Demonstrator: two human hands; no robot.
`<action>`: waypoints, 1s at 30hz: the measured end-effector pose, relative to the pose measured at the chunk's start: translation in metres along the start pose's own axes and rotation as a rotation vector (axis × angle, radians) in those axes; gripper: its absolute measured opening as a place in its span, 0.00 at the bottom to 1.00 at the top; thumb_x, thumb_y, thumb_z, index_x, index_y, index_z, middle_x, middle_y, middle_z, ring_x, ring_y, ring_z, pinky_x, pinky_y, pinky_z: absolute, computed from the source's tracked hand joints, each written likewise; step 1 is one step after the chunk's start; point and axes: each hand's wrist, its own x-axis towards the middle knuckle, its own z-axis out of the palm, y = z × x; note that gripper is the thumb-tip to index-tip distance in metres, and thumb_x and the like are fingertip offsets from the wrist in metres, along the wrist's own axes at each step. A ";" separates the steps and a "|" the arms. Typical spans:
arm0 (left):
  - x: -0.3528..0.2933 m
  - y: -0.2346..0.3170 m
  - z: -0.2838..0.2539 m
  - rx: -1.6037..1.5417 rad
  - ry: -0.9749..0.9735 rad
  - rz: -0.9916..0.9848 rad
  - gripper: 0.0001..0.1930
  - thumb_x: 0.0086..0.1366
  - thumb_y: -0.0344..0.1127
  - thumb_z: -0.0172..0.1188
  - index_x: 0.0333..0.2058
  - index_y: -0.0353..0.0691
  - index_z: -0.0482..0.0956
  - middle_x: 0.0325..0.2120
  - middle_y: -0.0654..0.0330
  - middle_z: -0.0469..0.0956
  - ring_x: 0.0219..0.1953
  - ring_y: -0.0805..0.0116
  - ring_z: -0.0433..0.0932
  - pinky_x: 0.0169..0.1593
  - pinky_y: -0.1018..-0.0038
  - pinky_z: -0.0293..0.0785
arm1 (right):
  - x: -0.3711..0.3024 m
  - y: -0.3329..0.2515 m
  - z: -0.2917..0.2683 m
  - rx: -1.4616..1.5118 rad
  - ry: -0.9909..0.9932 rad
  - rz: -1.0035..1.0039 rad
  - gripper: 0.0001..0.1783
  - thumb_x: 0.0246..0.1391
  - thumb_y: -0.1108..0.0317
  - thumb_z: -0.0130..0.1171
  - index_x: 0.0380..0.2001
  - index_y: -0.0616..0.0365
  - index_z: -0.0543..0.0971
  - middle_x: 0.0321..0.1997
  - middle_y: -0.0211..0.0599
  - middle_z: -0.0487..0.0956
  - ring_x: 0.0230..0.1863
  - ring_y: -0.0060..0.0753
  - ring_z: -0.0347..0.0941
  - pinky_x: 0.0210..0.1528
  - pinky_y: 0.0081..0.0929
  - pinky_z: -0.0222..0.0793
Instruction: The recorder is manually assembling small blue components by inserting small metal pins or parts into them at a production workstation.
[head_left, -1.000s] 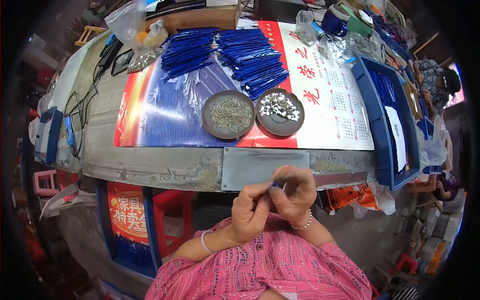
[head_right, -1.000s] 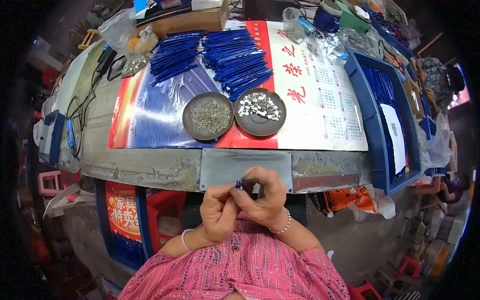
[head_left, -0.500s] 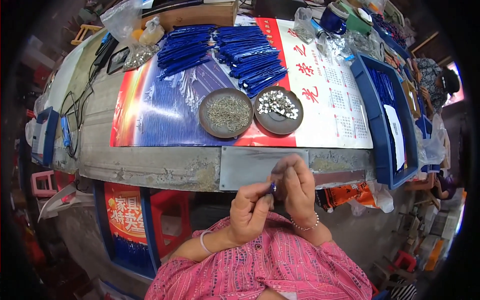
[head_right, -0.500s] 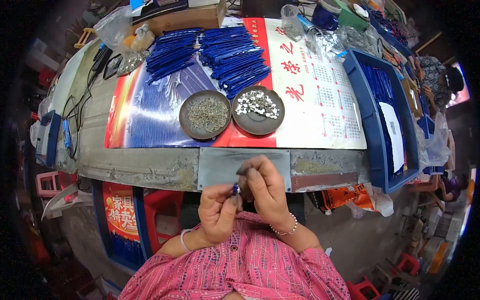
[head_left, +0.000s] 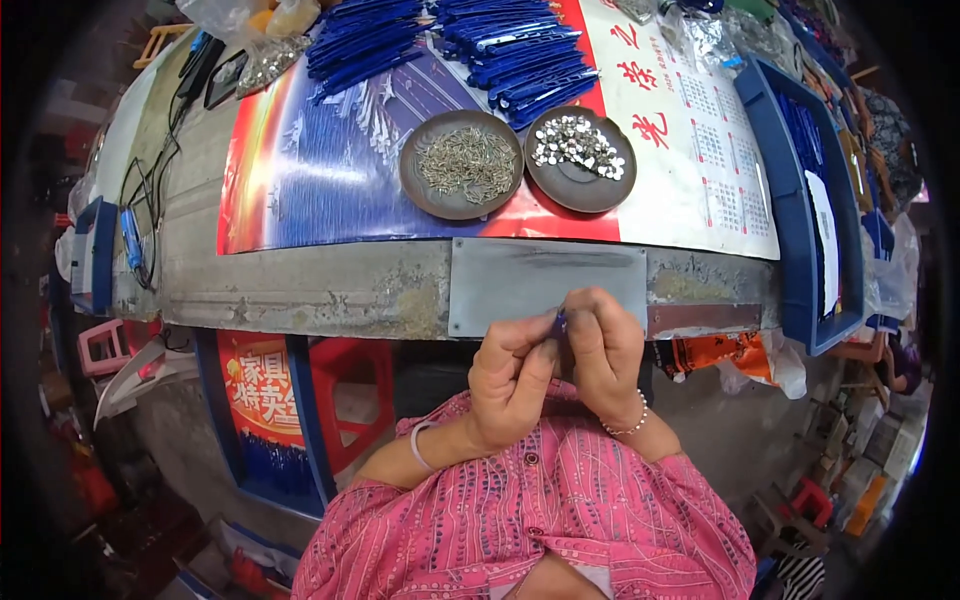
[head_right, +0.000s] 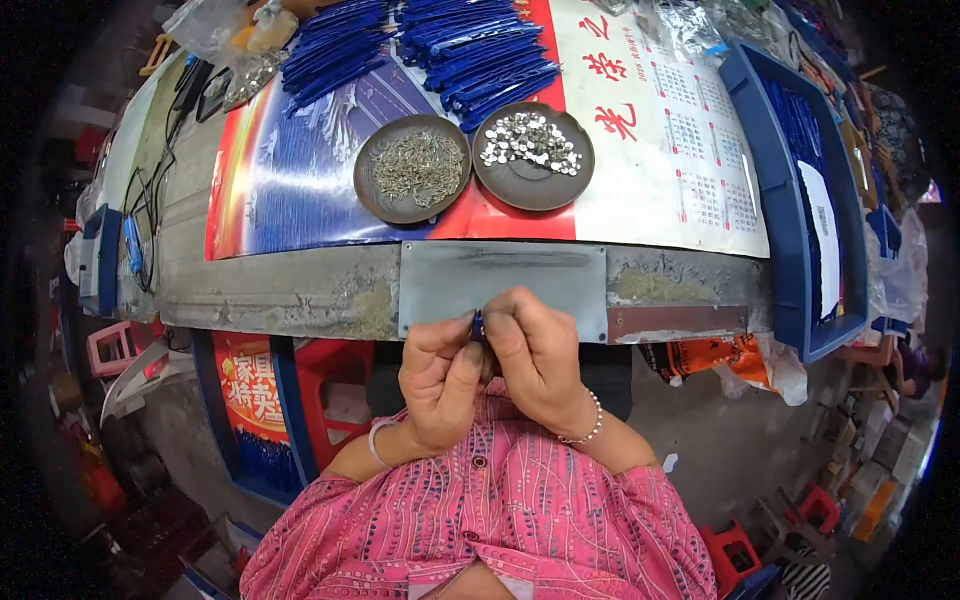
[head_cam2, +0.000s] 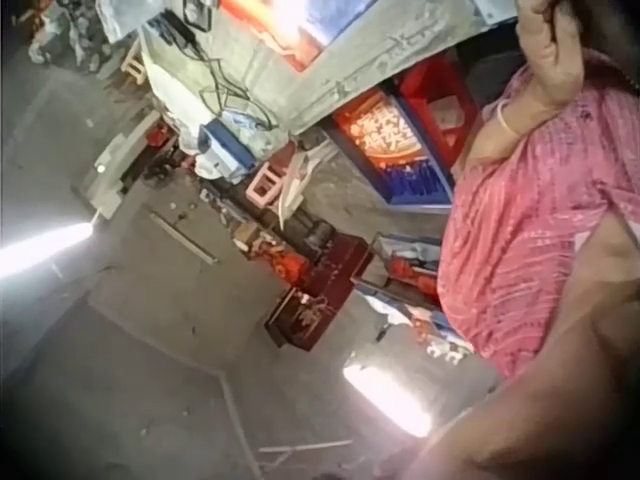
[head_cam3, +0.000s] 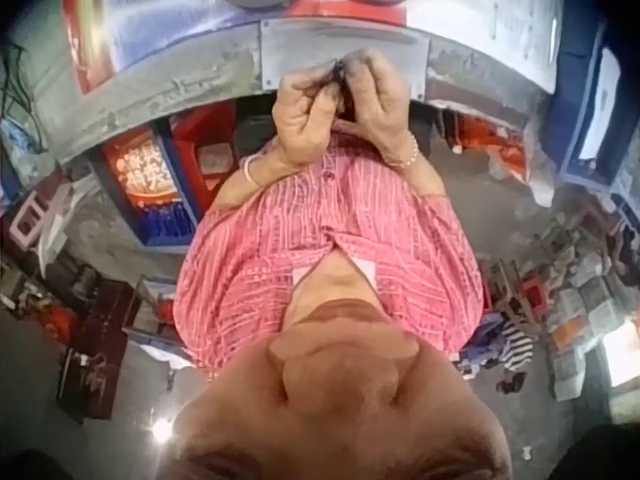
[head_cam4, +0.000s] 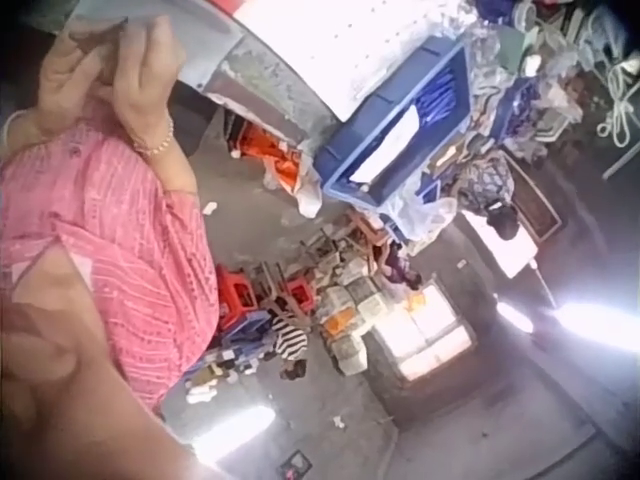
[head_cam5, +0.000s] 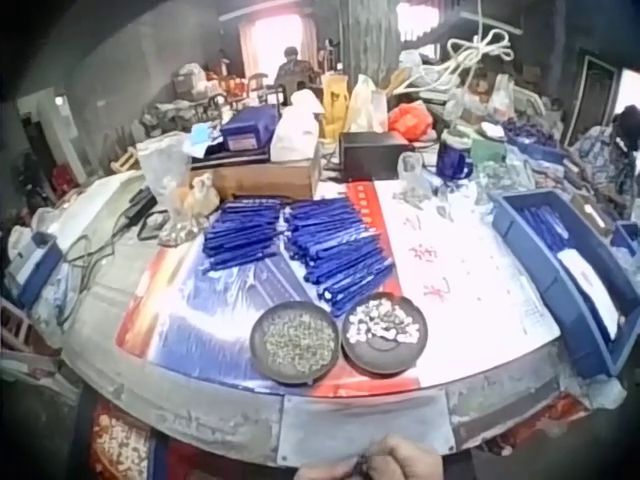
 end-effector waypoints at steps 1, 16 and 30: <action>0.001 0.000 0.001 -0.034 0.000 0.011 0.12 0.66 0.22 0.45 0.48 0.29 0.65 0.40 0.56 0.74 0.39 0.77 0.74 0.43 0.82 0.71 | -0.002 0.002 0.001 -0.052 0.036 -0.101 0.04 0.49 0.76 0.56 0.26 0.62 0.71 0.20 0.38 0.71 0.19 0.35 0.68 0.23 0.26 0.64; 0.007 -0.004 0.004 0.050 0.052 0.009 0.12 0.65 0.21 0.46 0.47 0.31 0.64 0.36 0.58 0.74 0.34 0.80 0.71 0.38 0.83 0.70 | -0.002 0.006 0.000 -0.207 0.096 -0.160 0.06 0.50 0.74 0.54 0.31 0.63 0.69 0.22 0.37 0.70 0.21 0.37 0.66 0.28 0.30 0.61; 0.008 -0.009 -0.004 0.197 -0.042 0.023 0.15 0.66 0.22 0.45 0.51 0.30 0.62 0.41 0.55 0.73 0.39 0.77 0.73 0.43 0.82 0.70 | 0.000 0.012 0.002 -0.335 0.110 -0.268 0.06 0.50 0.72 0.57 0.28 0.61 0.70 0.21 0.38 0.70 0.19 0.39 0.65 0.25 0.30 0.62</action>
